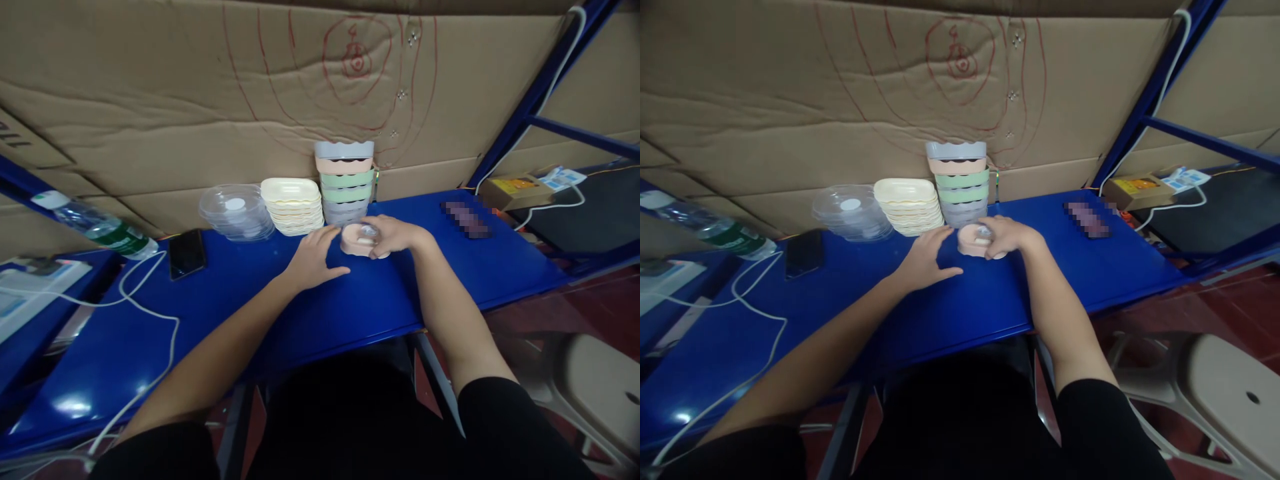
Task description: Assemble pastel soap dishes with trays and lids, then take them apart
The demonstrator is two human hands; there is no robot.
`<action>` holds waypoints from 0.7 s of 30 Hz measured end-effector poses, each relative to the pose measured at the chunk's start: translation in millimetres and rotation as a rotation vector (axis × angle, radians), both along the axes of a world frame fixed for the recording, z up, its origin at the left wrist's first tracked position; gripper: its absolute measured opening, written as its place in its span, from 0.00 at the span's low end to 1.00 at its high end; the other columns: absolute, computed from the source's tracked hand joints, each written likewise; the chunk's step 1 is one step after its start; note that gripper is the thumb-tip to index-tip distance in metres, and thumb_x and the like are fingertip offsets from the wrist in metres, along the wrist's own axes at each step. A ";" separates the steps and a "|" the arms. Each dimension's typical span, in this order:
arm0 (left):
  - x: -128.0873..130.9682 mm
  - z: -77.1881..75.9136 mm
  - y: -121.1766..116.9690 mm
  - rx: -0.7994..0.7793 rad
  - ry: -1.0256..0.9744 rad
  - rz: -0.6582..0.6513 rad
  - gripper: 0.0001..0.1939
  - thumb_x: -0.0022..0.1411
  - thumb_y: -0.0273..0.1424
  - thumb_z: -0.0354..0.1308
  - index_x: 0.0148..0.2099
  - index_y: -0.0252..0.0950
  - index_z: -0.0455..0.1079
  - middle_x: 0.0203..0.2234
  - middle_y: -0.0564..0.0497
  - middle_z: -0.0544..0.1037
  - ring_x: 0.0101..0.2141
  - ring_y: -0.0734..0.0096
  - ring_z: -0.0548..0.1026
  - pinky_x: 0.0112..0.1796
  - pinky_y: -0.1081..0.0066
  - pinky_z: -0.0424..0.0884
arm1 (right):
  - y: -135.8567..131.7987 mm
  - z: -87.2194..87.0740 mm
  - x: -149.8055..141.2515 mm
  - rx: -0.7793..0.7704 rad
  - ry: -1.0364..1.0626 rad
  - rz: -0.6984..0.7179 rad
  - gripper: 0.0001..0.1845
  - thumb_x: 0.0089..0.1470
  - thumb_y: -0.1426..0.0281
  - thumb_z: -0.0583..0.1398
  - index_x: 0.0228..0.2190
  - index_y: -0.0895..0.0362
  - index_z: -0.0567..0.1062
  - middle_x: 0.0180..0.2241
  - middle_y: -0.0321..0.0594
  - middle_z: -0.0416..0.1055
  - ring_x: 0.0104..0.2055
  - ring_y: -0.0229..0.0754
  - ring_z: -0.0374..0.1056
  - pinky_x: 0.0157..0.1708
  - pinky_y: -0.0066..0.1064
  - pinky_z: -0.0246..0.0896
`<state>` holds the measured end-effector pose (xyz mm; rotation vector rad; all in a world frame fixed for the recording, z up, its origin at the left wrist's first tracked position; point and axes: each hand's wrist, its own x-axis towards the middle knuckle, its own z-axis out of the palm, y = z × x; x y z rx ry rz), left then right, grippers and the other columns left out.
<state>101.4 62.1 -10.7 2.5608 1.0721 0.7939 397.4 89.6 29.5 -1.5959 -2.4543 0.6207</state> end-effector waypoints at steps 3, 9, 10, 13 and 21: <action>-13.5 -18.5 6.9 -0.166 -0.043 0.048 0.65 0.49 0.58 0.79 0.79 0.36 0.56 0.74 0.29 0.67 0.73 0.26 0.65 0.71 0.33 0.61 | -8.9 -2.0 -27.6 0.025 0.091 0.190 0.64 0.35 0.58 0.79 0.72 0.48 0.68 0.66 0.48 0.74 0.68 0.68 0.69 0.67 0.57 0.66; -28.3 -26.2 15.3 -0.363 -0.188 -0.005 0.71 0.46 0.58 0.79 0.81 0.36 0.50 0.72 0.30 0.70 0.70 0.31 0.70 0.70 0.36 0.66 | -15.2 -1.8 -47.7 -0.004 0.213 0.271 0.61 0.38 0.55 0.79 0.72 0.50 0.69 0.69 0.49 0.72 0.71 0.69 0.67 0.71 0.59 0.64; -29.7 -24.8 15.8 -0.368 -0.241 0.005 0.71 0.47 0.58 0.79 0.81 0.37 0.49 0.72 0.30 0.69 0.70 0.32 0.71 0.70 0.38 0.67 | -14.9 -0.8 -47.5 -0.020 0.266 0.256 0.61 0.40 0.54 0.79 0.72 0.51 0.69 0.71 0.49 0.70 0.73 0.69 0.65 0.73 0.60 0.62; -32.8 -18.8 14.6 -0.344 -0.384 0.032 0.68 0.50 0.60 0.77 0.81 0.42 0.49 0.73 0.34 0.69 0.71 0.36 0.70 0.69 0.41 0.70 | -14.3 1.6 -48.3 -0.060 0.467 0.233 0.59 0.44 0.51 0.78 0.73 0.48 0.67 0.75 0.46 0.65 0.76 0.66 0.62 0.76 0.61 0.58; -69.2 -12.0 -16.4 -0.383 -0.438 0.079 0.56 0.52 0.57 0.76 0.76 0.44 0.60 0.70 0.36 0.72 0.67 0.40 0.75 0.66 0.43 0.74 | -19.5 -6.0 -63.6 -0.020 0.845 0.171 0.42 0.55 0.50 0.70 0.68 0.46 0.74 0.68 0.44 0.74 0.67 0.60 0.73 0.66 0.55 0.72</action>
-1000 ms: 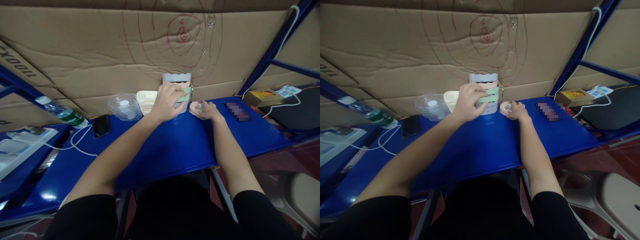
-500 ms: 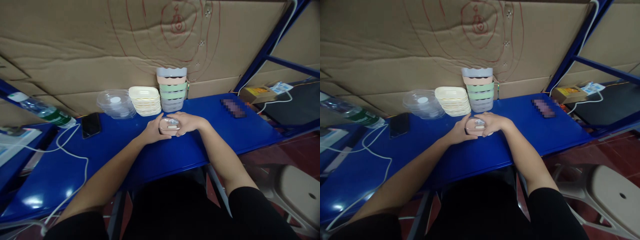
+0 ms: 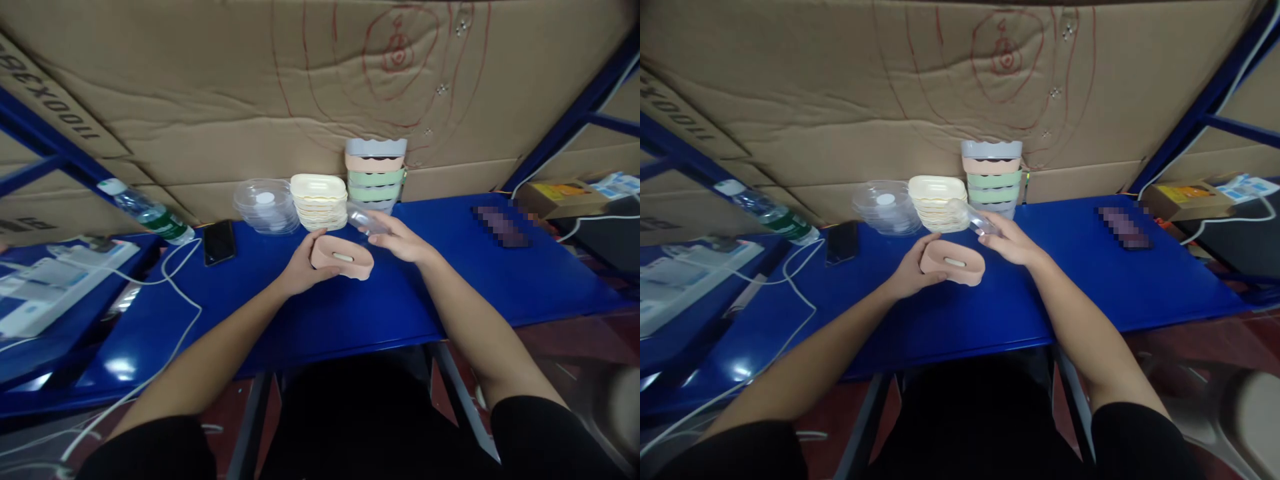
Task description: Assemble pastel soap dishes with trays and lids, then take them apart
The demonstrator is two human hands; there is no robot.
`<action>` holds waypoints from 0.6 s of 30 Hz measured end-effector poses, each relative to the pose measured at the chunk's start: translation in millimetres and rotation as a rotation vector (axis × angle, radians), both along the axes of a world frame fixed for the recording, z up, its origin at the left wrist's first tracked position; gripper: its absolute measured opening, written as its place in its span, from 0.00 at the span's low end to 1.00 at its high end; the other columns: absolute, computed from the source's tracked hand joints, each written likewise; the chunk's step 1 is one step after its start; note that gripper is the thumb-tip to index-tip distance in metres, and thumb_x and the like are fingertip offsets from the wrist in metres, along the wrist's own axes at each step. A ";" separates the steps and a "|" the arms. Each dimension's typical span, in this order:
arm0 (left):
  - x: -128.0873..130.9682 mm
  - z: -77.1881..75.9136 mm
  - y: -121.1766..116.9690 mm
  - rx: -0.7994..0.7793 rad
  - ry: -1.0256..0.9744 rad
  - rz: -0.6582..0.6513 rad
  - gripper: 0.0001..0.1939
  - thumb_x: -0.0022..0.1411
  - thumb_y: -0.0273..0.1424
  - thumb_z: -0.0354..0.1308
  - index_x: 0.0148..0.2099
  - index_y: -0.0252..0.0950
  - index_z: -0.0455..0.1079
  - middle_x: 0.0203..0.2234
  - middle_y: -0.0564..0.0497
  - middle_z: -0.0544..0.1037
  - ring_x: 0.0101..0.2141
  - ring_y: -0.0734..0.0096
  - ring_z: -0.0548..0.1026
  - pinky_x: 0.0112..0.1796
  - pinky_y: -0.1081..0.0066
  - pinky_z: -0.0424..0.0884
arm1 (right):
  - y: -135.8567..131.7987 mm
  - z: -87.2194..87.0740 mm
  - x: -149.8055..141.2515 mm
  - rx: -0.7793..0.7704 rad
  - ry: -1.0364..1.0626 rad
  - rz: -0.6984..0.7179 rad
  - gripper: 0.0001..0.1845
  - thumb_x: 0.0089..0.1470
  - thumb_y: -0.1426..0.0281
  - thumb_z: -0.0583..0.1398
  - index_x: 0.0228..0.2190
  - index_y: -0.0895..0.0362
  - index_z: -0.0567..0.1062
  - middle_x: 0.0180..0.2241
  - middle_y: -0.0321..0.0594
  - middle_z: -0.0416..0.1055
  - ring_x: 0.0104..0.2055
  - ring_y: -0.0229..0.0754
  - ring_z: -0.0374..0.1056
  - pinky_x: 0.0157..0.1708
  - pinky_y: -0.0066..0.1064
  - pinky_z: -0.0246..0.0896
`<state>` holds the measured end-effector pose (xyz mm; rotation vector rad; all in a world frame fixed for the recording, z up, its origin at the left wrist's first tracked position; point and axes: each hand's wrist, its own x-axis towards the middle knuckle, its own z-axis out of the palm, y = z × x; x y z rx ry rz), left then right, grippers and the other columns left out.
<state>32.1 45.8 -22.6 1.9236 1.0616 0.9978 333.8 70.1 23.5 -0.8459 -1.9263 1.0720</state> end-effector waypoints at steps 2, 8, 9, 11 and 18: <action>-12.6 2.8 -5.1 -0.054 0.042 -0.016 0.54 0.51 0.54 0.78 0.74 0.43 0.63 0.68 0.36 0.74 0.65 0.39 0.76 0.66 0.42 0.74 | -1.8 -4.2 -4.1 -0.009 0.020 -0.099 0.34 0.58 0.48 0.68 0.61 0.49 0.79 0.56 0.44 0.83 0.56 0.57 0.81 0.53 0.50 0.80; -23.0 15.2 -6.8 -0.005 0.399 -0.142 0.54 0.47 0.55 0.81 0.72 0.44 0.70 0.68 0.36 0.76 0.68 0.31 0.73 0.70 0.33 0.64 | -8.0 -8.8 -23.0 -0.131 0.163 -0.248 0.32 0.55 0.38 0.68 0.42 0.52 0.82 0.41 0.45 0.86 0.32 0.48 0.83 0.21 0.31 0.70; -22.2 15.3 -7.4 0.022 0.468 -0.149 0.57 0.45 0.57 0.82 0.73 0.44 0.69 0.70 0.35 0.74 0.70 0.28 0.69 0.71 0.31 0.61 | -8.4 -8.0 -25.9 -0.141 0.201 -0.285 0.33 0.53 0.35 0.68 0.38 0.52 0.80 0.38 0.43 0.86 0.28 0.46 0.82 0.19 0.31 0.68; -20.5 13.2 -9.0 0.086 0.523 -0.127 0.63 0.44 0.59 0.82 0.76 0.45 0.65 0.74 0.34 0.67 0.74 0.26 0.63 0.72 0.31 0.59 | -8.6 -6.0 -30.4 -0.153 0.261 -0.357 0.34 0.51 0.32 0.68 0.32 0.51 0.75 0.28 0.39 0.83 0.20 0.43 0.75 0.16 0.31 0.65; -11.7 11.5 -10.5 0.823 0.402 0.224 0.26 0.72 0.47 0.68 0.67 0.47 0.74 0.73 0.39 0.69 0.72 0.41 0.68 0.70 0.41 0.63 | -13.1 -1.2 -40.7 -0.235 0.224 -0.343 0.32 0.50 0.36 0.71 0.29 0.51 0.73 0.17 0.32 0.74 0.11 0.35 0.59 0.09 0.28 0.51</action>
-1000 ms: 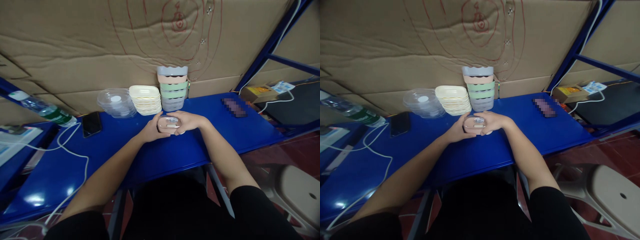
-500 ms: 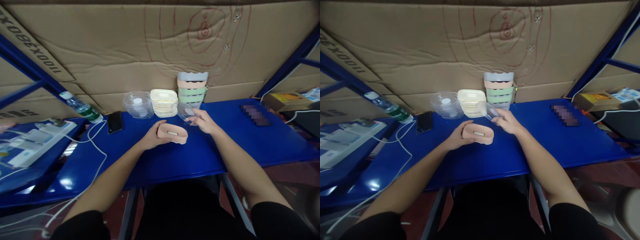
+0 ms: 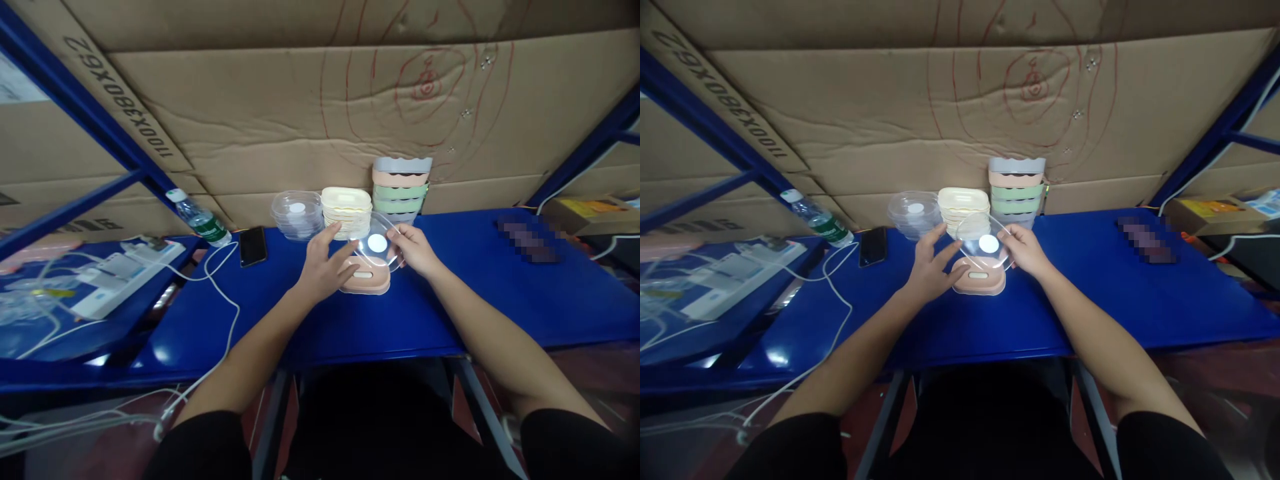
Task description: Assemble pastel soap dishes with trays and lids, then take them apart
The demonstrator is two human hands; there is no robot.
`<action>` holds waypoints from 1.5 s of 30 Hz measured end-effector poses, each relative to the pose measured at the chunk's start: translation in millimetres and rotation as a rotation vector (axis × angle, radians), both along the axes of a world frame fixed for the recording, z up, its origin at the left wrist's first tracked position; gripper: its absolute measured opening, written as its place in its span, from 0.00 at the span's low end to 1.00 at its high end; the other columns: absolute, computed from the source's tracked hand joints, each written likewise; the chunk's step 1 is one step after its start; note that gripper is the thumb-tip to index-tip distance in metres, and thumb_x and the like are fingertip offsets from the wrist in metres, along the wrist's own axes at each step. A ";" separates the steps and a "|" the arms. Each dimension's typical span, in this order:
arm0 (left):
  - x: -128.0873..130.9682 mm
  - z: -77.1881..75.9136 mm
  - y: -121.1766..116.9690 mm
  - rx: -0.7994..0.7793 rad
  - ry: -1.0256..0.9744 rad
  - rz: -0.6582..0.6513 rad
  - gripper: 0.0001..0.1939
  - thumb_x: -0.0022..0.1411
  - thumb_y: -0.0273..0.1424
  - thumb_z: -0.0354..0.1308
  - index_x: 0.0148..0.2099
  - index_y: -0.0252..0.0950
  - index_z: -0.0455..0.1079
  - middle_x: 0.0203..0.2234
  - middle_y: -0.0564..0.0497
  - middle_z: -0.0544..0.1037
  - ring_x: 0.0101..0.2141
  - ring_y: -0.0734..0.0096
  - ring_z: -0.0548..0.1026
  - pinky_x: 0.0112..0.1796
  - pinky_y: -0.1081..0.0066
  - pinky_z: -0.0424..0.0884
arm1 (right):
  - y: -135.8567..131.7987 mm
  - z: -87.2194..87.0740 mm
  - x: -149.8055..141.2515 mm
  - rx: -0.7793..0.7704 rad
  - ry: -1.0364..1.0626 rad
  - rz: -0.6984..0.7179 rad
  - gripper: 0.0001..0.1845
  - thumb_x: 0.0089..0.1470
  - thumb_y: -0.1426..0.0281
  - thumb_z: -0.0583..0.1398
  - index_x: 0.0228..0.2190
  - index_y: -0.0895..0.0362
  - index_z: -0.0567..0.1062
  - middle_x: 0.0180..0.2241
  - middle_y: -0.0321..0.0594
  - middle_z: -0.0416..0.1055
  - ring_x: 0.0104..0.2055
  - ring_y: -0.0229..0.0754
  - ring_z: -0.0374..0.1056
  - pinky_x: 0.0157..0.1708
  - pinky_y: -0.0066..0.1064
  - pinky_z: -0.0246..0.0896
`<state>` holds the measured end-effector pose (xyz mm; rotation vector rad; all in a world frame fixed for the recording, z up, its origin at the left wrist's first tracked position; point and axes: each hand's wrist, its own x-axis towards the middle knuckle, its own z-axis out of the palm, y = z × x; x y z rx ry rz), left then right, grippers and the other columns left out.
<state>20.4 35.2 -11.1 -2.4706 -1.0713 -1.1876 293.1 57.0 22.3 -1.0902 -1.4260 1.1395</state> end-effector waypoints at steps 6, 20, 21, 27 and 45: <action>-9.9 17.0 5.0 0.072 0.182 0.012 0.07 0.75 0.32 0.63 0.46 0.51 0.82 0.59 0.52 0.84 0.69 0.51 0.73 0.70 0.41 0.61 | -3.3 -2.2 -3.0 -0.001 0.069 0.145 0.38 0.57 0.31 0.63 0.42 0.54 0.80 0.24 0.38 0.80 0.17 0.40 0.69 0.16 0.31 0.63; -114.2 67.4 97.2 -0.122 -0.026 0.470 0.16 0.73 0.30 0.53 0.54 0.39 0.81 0.61 0.38 0.80 0.63 0.46 0.76 0.66 0.46 0.69 | -2.5 -27.0 -5.5 0.501 -0.920 0.481 0.40 0.72 0.43 0.56 0.70 0.57 0.74 0.69 0.58 0.72 0.72 0.68 0.66 0.72 0.64 0.61; -112.4 67.8 100.3 -0.152 0.023 0.471 0.17 0.73 0.29 0.53 0.54 0.39 0.81 0.61 0.37 0.79 0.63 0.46 0.75 0.66 0.46 0.69 | -2.8 -25.9 -5.7 0.491 -0.923 0.487 0.40 0.72 0.43 0.55 0.71 0.56 0.72 0.70 0.58 0.71 0.72 0.67 0.66 0.72 0.64 0.61; -101.4 58.4 99.5 -0.209 0.142 0.484 0.20 0.70 0.27 0.51 0.57 0.39 0.81 0.63 0.38 0.79 0.66 0.44 0.72 0.66 0.41 0.62 | -5.6 -20.4 -2.4 0.359 -0.941 0.481 0.53 0.58 0.36 0.67 0.74 0.49 0.68 0.75 0.53 0.65 0.77 0.70 0.60 0.74 0.62 0.59; -47.8 -0.2 24.7 -0.277 -0.197 -0.057 0.36 0.71 0.60 0.59 0.66 0.40 0.72 0.62 0.36 0.79 0.63 0.44 0.75 0.67 0.44 0.68 | -0.1 -25.9 -0.4 0.524 -0.694 0.442 0.39 0.59 0.45 0.70 0.64 0.52 0.78 0.64 0.54 0.73 0.68 0.63 0.70 0.69 0.59 0.66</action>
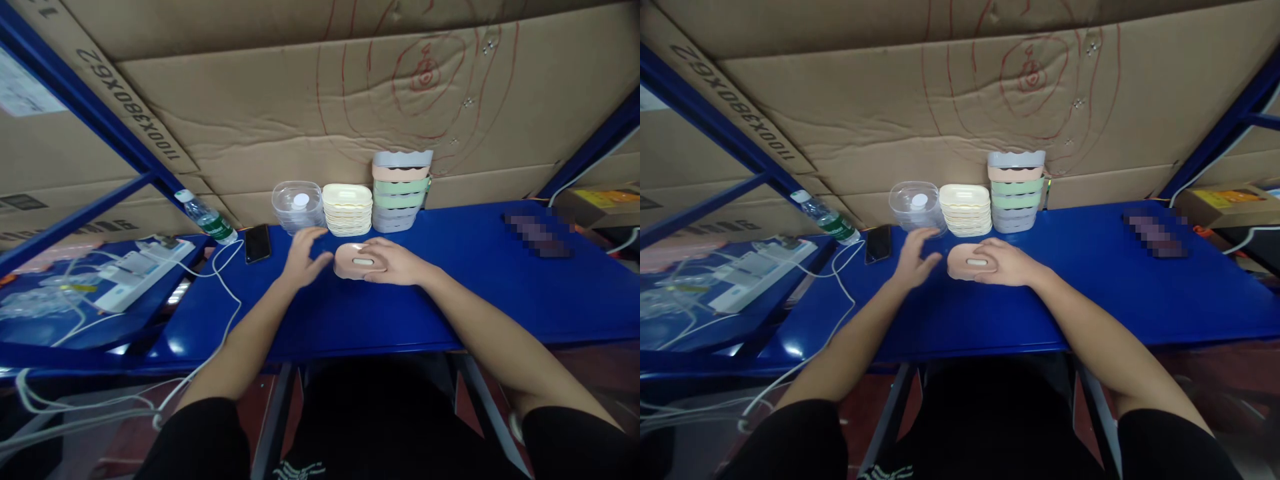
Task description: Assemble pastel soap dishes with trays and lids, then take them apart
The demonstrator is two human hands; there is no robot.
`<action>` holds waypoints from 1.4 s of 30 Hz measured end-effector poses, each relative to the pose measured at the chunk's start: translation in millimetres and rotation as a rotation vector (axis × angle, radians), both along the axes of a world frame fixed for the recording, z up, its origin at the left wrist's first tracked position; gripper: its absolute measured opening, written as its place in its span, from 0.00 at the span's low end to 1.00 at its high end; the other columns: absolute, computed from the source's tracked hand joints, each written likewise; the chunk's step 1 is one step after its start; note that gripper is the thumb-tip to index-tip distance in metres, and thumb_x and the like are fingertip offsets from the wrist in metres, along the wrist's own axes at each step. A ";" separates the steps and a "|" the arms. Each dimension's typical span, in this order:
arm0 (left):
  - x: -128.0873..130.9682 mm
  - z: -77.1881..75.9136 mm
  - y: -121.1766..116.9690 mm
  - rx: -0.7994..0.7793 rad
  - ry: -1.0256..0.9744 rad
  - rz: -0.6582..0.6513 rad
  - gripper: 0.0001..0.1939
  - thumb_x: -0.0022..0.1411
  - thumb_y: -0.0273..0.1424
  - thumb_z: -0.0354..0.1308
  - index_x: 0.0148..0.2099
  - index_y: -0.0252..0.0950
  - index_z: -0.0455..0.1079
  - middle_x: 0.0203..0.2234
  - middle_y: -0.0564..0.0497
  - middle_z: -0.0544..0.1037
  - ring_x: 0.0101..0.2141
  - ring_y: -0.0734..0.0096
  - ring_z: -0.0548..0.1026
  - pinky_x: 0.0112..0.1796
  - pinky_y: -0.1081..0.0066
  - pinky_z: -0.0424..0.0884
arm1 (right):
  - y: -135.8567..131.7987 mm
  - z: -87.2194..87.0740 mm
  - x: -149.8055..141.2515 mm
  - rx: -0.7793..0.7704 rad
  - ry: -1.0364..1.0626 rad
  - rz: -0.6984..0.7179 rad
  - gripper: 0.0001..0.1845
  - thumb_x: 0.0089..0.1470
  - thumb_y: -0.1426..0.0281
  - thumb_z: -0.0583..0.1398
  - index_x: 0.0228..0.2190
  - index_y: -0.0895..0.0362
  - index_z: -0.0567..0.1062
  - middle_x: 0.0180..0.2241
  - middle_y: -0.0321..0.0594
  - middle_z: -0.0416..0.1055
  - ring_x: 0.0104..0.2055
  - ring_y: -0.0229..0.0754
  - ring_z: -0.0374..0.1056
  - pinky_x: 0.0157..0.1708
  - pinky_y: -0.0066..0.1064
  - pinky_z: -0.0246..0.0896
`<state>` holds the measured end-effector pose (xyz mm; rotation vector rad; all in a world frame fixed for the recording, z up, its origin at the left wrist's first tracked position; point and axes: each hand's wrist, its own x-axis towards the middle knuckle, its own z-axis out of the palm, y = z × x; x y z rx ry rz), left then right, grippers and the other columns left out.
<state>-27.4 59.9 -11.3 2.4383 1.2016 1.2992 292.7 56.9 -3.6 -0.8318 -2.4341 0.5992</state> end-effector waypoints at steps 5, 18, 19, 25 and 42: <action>37.3 -31.5 -5.7 -0.385 -0.250 -0.325 0.67 0.55 0.66 0.72 0.82 0.40 0.47 0.71 0.28 0.69 0.69 0.35 0.72 0.67 0.39 0.70 | -1.4 1.6 0.4 -0.029 0.117 -0.033 0.37 0.65 0.44 0.64 0.67 0.50 0.75 0.65 0.53 0.72 0.68 0.63 0.70 0.68 0.60 0.67; 44.9 -20.2 -5.7 -0.286 -0.415 -0.232 0.70 0.59 0.73 0.63 0.81 0.56 0.18 0.69 0.34 0.71 0.67 0.43 0.76 0.60 0.43 0.78 | -4.7 -17.0 -30.7 -0.305 0.673 -0.193 0.44 0.59 0.29 0.57 0.57 0.51 0.72 0.55 0.50 0.80 0.54 0.58 0.79 0.55 0.52 0.77; 44.0 -10.4 -4.9 -0.235 -0.397 -0.178 0.69 0.60 0.72 0.62 0.81 0.56 0.18 0.70 0.34 0.70 0.67 0.43 0.76 0.62 0.44 0.77 | -2.8 -17.0 -31.3 -0.315 0.733 -0.238 0.46 0.58 0.27 0.56 0.57 0.51 0.72 0.52 0.50 0.81 0.51 0.58 0.80 0.52 0.52 0.79; 33.5 101.4 27.6 0.143 -0.076 0.236 0.63 0.61 0.58 0.73 0.82 0.54 0.36 0.76 0.38 0.58 0.76 0.36 0.61 0.69 0.40 0.67 | 7.7 -9.5 -19.8 -0.246 0.885 -0.362 0.47 0.60 0.28 0.51 0.64 0.48 0.67 0.50 0.50 0.81 0.49 0.57 0.81 0.46 0.50 0.82; 89.0 156.1 125.4 -0.022 0.887 0.038 0.45 0.58 0.41 0.68 0.76 0.42 0.67 0.76 0.38 0.65 0.72 0.34 0.65 0.69 0.41 0.53 | 11.1 8.8 3.6 -0.094 0.849 -0.538 0.49 0.64 0.29 0.41 0.72 0.46 0.54 0.55 0.55 0.77 0.52 0.61 0.80 0.46 0.52 0.80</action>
